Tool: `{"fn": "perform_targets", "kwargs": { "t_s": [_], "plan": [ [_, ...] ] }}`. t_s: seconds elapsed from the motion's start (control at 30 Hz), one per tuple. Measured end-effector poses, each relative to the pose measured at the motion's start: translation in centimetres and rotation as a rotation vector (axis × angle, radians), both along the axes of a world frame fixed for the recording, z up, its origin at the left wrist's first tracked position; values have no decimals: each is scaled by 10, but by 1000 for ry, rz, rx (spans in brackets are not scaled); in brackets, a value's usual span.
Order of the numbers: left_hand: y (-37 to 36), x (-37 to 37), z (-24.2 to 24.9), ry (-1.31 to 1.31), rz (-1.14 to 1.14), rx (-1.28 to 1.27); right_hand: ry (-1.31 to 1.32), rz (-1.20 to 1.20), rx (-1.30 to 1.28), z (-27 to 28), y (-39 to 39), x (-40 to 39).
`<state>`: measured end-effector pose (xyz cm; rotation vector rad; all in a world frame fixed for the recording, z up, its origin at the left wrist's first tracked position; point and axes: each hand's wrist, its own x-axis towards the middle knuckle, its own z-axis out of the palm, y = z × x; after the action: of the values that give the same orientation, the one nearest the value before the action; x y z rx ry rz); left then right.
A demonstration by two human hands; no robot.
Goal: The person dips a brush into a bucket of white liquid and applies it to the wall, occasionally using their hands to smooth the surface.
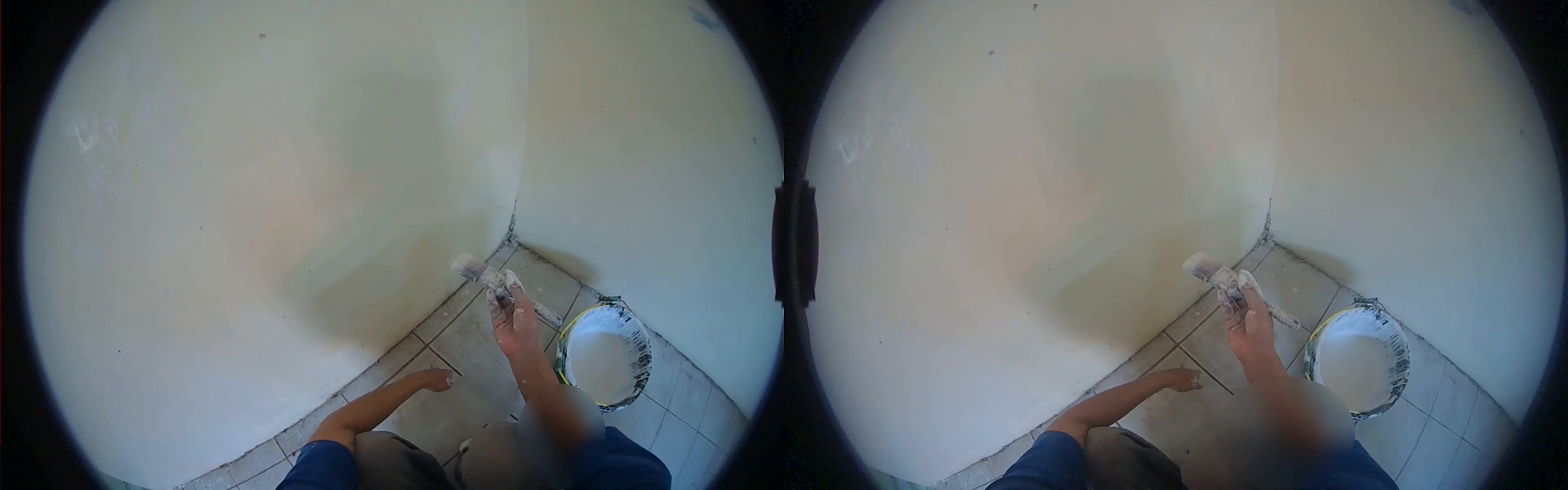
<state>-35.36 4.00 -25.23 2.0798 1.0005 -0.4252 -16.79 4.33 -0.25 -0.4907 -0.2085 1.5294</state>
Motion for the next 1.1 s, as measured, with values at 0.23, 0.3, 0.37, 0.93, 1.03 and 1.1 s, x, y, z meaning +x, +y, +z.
{"fn": "perform_targets", "kwargs": {
  "t_s": [0.23,0.3,0.37,0.93,1.03,1.1],
  "plan": [
    [19,2,38,-299,352,211,-126,22,137,-35,18,-15],
    [5,-15,41,-338,404,208,-212,37,79,-28,22,-30],
    [-13,-32,63,-299,424,136,-261,18,88,-32,34,-48],
    [-27,-57,61,-91,489,26,-405,-87,-245,-147,91,-108],
    [-23,-44,63,-110,486,-9,-309,-179,-39,-44,108,-103],
    [-20,-42,55,-124,463,12,-265,-199,88,12,100,-93]
  ]
}}
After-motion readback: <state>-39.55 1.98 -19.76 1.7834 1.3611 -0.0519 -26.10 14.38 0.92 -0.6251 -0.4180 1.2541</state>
